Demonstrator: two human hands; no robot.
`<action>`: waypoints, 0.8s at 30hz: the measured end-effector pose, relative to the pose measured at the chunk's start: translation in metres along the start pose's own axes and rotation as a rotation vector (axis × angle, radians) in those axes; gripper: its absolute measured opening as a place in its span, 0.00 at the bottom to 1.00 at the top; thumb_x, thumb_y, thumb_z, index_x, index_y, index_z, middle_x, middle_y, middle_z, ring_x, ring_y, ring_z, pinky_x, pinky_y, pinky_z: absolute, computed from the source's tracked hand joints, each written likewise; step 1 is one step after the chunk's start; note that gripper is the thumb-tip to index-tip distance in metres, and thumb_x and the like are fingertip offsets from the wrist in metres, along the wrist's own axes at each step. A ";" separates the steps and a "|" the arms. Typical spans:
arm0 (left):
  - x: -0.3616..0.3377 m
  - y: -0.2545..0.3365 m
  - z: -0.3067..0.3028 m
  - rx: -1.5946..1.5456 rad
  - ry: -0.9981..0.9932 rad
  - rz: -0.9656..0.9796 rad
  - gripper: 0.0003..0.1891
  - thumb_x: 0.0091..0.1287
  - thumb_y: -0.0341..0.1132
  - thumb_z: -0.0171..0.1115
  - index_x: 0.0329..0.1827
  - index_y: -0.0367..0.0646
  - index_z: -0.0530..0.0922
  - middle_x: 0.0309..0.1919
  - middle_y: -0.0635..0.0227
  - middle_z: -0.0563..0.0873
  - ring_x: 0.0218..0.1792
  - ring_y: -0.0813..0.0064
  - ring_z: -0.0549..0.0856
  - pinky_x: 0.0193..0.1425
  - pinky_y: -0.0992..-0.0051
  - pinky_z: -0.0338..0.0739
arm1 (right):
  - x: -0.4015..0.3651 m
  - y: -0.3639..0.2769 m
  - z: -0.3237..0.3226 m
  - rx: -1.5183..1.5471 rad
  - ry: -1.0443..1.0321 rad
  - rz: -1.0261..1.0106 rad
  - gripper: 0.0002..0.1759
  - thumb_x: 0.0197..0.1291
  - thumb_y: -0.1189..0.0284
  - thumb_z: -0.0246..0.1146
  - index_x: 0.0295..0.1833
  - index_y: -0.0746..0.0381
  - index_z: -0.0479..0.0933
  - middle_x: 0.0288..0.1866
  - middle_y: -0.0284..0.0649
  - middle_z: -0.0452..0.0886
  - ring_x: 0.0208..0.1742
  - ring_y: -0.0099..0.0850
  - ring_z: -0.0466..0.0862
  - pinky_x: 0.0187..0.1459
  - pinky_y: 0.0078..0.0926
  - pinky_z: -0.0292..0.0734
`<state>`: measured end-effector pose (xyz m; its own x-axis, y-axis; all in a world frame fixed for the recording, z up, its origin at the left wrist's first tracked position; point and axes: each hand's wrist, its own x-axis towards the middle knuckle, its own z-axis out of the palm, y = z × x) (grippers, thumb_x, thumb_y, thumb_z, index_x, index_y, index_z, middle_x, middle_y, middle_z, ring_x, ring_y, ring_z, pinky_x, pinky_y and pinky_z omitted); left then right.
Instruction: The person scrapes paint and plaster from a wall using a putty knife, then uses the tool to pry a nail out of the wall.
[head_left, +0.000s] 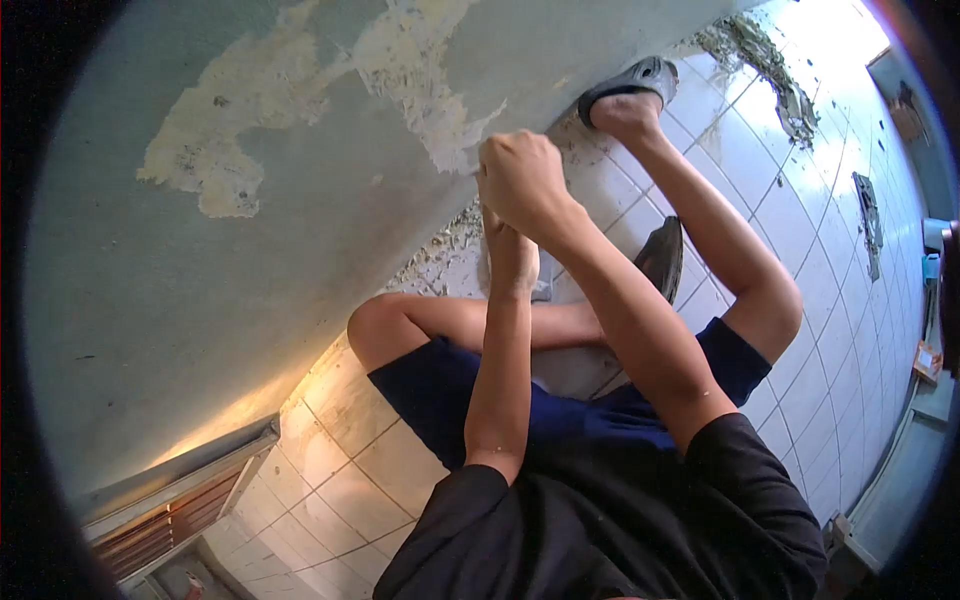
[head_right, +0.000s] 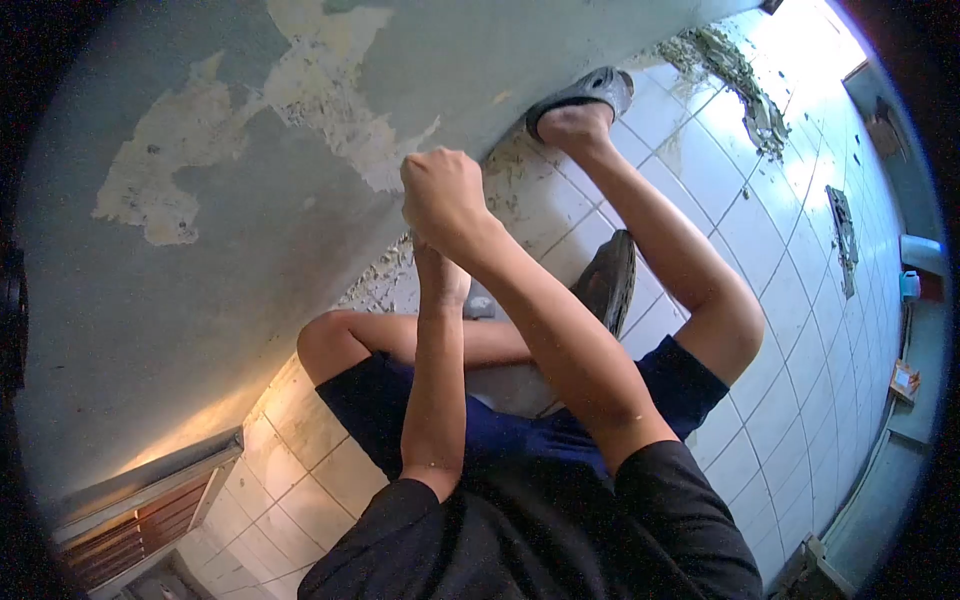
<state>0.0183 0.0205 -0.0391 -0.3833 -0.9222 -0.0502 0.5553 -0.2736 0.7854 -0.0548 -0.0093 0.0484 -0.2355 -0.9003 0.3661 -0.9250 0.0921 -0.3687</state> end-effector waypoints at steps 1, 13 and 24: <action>0.002 -0.001 0.002 -0.002 -0.011 0.010 0.32 0.78 0.40 0.64 0.80 0.42 0.62 0.69 0.63 0.75 0.70 0.74 0.75 0.75 0.70 0.70 | 0.001 0.004 -0.001 -0.010 -0.036 -0.016 0.03 0.43 0.76 0.68 0.25 0.63 0.86 0.26 0.53 0.85 0.31 0.50 0.90 0.36 0.43 0.86; -0.002 -0.021 -0.032 0.275 -0.069 0.015 0.33 0.81 0.45 0.60 0.83 0.43 0.60 0.73 0.64 0.72 0.71 0.73 0.74 0.75 0.68 0.71 | -0.011 -0.008 0.006 0.001 -0.026 0.072 0.02 0.44 0.77 0.67 0.24 0.63 0.84 0.26 0.53 0.85 0.31 0.51 0.90 0.36 0.43 0.86; 0.001 -0.006 0.002 0.263 -0.003 0.080 0.24 0.79 0.38 0.56 0.75 0.40 0.70 0.69 0.66 0.77 0.63 0.71 0.78 0.73 0.66 0.71 | -0.014 0.029 0.010 -0.012 -0.107 0.173 0.05 0.47 0.74 0.67 0.29 0.63 0.87 0.30 0.56 0.87 0.38 0.53 0.91 0.40 0.48 0.87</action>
<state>0.0129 0.0216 -0.0422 -0.3488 -0.9370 0.0199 0.3735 -0.1195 0.9199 -0.0749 0.0019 0.0244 -0.3585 -0.9107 0.2054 -0.8774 0.2535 -0.4074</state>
